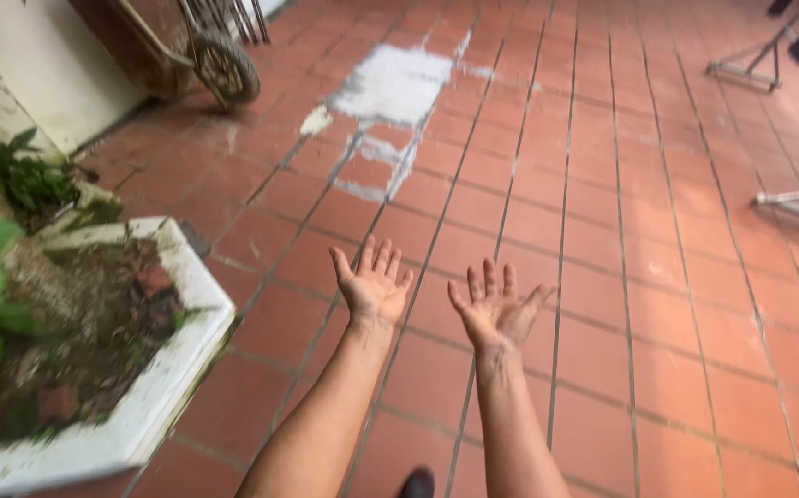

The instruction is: Organizing and stacking plastic baskets in a courtyard.

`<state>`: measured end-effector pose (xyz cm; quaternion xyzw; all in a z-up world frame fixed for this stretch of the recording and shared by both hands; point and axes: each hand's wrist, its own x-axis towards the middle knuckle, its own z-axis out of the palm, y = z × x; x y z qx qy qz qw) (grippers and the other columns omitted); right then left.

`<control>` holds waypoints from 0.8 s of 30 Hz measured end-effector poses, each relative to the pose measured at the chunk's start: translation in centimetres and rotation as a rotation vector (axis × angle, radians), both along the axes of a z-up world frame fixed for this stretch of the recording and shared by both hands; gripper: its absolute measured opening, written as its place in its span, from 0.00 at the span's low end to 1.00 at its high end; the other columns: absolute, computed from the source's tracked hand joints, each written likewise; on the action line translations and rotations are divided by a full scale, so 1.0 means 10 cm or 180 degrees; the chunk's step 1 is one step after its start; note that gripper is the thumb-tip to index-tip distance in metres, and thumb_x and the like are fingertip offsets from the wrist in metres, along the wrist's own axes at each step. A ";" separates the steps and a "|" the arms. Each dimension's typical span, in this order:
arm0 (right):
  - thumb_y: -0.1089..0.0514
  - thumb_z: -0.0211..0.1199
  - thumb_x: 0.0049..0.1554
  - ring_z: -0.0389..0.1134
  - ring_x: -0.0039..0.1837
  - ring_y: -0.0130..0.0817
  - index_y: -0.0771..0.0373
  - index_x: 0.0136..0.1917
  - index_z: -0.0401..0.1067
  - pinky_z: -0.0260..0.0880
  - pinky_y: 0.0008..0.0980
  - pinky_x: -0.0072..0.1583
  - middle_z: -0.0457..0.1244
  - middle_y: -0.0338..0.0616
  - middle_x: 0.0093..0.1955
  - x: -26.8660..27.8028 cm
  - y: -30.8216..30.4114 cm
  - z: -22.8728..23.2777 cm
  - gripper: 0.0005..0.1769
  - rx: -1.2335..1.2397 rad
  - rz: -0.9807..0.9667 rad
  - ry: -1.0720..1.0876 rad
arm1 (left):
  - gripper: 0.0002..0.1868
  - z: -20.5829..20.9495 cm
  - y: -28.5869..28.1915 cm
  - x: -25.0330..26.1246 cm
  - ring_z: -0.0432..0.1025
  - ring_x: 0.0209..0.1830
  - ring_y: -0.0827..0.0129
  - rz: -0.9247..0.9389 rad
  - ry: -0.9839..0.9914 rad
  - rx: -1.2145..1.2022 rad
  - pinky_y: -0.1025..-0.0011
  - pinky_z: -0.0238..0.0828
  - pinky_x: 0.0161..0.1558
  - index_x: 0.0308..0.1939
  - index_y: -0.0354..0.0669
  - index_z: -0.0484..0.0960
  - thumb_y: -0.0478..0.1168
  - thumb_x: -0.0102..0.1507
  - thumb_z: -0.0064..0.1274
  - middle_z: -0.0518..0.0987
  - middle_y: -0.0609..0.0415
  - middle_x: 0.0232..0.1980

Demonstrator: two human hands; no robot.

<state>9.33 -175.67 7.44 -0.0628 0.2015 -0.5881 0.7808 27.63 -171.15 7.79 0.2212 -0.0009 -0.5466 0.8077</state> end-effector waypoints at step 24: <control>0.15 0.51 0.47 0.43 0.83 0.47 0.45 0.82 0.43 0.43 0.70 0.75 0.46 0.42 0.82 1.48 -4.69 0.30 0.60 -0.0021 0.0298 0.0245 | 0.54 0.17 -4.56 1.48 0.47 0.83 0.59 0.0310 0.0214 -0.0158 0.46 0.31 0.76 0.79 0.53 0.56 0.80 0.58 0.30 0.57 0.50 0.82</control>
